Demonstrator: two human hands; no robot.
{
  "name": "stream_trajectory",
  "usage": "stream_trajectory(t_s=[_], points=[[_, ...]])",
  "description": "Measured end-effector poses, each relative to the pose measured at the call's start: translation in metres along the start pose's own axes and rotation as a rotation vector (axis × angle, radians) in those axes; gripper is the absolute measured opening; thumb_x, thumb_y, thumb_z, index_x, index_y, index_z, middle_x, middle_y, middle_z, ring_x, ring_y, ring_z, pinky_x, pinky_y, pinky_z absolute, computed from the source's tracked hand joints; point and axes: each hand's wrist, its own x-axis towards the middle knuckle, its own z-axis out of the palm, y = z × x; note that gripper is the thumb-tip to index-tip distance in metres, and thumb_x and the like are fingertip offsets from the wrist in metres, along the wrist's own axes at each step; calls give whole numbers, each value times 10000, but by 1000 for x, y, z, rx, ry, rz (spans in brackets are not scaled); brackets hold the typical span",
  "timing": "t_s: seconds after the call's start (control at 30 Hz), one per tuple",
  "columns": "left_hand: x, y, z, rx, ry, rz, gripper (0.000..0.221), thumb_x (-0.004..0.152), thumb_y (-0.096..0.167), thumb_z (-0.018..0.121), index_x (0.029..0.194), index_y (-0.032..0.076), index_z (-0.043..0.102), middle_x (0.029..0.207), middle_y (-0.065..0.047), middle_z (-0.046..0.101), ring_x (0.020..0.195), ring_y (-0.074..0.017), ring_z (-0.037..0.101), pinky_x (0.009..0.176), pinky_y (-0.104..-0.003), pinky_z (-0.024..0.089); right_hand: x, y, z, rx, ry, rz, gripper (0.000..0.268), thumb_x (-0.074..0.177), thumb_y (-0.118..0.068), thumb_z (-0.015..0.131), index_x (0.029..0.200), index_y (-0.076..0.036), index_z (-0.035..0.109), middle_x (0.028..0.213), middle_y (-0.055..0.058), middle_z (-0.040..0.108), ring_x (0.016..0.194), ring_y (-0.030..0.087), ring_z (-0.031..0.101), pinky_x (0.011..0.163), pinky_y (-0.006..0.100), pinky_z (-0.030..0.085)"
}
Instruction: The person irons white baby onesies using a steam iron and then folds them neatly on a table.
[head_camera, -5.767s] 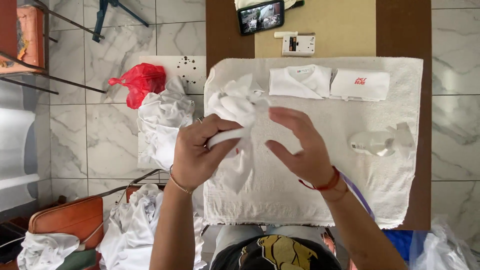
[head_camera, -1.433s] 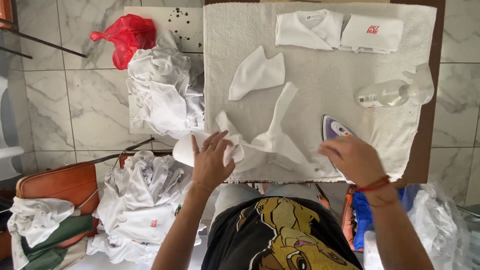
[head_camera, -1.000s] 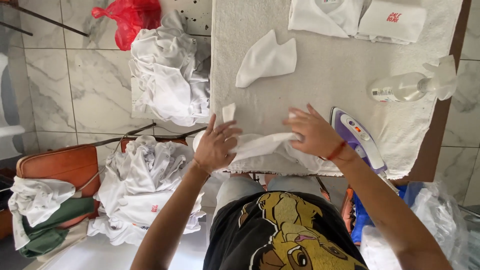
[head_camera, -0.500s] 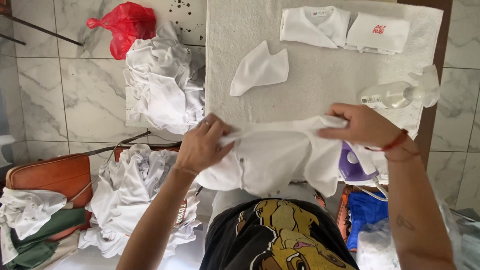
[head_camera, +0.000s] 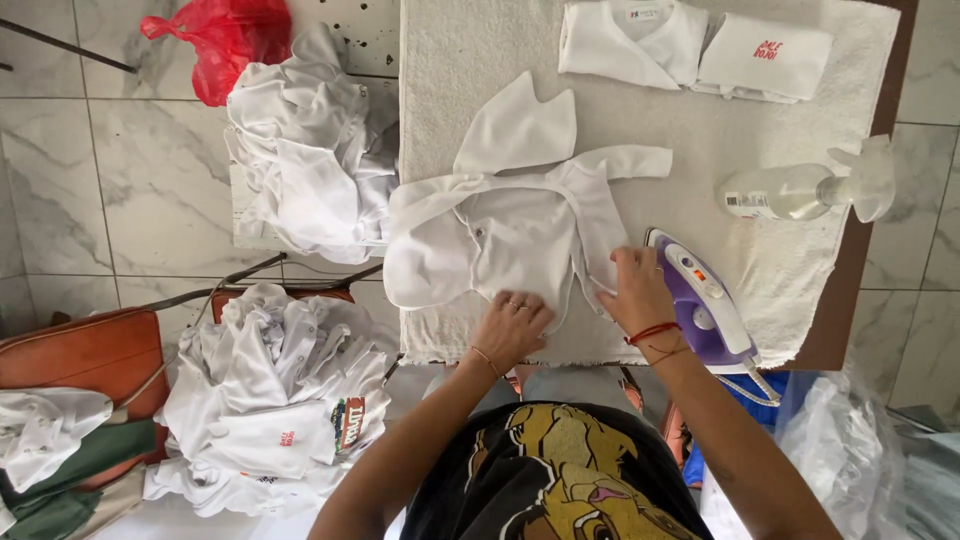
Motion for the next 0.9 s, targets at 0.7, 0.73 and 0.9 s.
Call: stream_trajectory(t_s=[0.7,0.73,0.9], points=[[13,3,-36,-500,-667,-162,284,802,403,486,933,187,616,1037,16,589,907,-240,539,762,-398,407,-54,36,-101,492,72,613,614,616,-308,721,1066,-22,415,927,159,527,785,278,540,604,387,438],[29,-7,-53,-494,-668,-148,284,802,403,486,933,187,616,1037,16,589,907,-240,539,762,-398,407,-58,38,-97,497,83,620,614,616,-308,721,1066,-22,415,927,159,527,785,278,540,604,387,438],[47,-65,-58,-158,-89,-224,116,771,206,594,689,128,566,728,-14,570,659,-240,553,568,-355,428,-93,19,-93,544,285,720,546,727,-251,587,1217,-83,416,971,158,568,785,292,549,643,402,422]])
